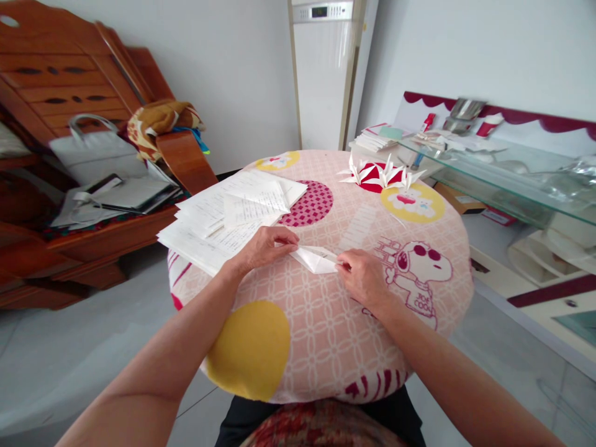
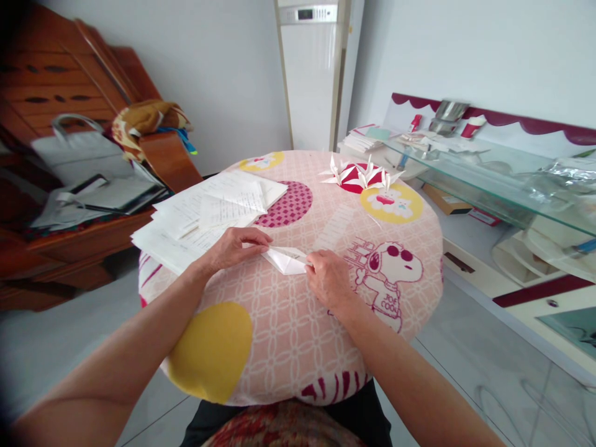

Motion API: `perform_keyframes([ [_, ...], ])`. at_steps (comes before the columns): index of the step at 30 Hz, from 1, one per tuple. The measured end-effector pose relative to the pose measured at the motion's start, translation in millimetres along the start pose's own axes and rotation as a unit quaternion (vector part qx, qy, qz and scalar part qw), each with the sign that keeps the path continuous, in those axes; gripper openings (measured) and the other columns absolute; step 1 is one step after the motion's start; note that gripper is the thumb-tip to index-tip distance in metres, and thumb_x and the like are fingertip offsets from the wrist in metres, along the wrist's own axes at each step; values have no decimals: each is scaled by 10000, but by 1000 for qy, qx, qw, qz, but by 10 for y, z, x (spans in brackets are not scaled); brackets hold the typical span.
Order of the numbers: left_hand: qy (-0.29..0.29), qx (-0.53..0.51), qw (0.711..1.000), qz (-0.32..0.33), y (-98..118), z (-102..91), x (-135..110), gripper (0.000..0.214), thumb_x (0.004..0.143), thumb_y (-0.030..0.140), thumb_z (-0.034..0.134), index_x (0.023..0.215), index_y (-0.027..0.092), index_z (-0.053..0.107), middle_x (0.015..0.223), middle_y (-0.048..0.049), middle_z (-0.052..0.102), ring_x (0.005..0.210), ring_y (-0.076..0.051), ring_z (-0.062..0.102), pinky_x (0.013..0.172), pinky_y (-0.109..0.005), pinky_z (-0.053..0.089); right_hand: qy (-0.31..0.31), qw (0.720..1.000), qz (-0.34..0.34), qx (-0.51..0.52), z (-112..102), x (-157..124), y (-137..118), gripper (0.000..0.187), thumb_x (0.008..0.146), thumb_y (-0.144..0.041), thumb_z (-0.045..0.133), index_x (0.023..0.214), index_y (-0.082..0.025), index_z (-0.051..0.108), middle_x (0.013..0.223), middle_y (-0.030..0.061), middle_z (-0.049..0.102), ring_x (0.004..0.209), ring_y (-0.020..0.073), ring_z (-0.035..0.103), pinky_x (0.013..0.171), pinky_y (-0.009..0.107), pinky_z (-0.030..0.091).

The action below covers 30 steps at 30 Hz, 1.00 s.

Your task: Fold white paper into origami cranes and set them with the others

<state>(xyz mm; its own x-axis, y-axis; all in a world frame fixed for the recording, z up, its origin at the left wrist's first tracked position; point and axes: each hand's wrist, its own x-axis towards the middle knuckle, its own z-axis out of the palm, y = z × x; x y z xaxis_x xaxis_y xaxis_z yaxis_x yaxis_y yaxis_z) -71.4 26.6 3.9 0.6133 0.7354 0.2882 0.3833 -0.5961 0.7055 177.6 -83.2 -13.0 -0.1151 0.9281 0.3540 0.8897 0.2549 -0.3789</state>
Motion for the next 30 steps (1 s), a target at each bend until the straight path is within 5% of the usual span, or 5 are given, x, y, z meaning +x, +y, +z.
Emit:
perform_keyframes([
  [4,13,-7,1000,-11,-1,36,-36,251,828,394,648,827,157,730,960,-94,750,871,-211,710,813,-318,578,6,1000,15,-9,-9,-8,-13,125,838,-147,629,927,-188,707,837,60,692,787,199,595,699,297,396],
  [14,29,8,999,-17,69,61,-52,246,820,377,635,838,150,728,965,-99,745,826,-205,706,759,-312,579,-36,995,-24,-95,-45,-16,-31,171,893,-211,585,781,-167,706,821,97,623,822,229,541,693,333,394],
  [30,85,34,994,-57,64,124,-70,161,737,288,618,745,143,689,942,-80,750,810,-200,707,777,-317,587,-96,986,-119,-61,2,-8,-106,249,924,-50,430,952,-135,662,1026,124,652,963,247,513,870,354,426],
])
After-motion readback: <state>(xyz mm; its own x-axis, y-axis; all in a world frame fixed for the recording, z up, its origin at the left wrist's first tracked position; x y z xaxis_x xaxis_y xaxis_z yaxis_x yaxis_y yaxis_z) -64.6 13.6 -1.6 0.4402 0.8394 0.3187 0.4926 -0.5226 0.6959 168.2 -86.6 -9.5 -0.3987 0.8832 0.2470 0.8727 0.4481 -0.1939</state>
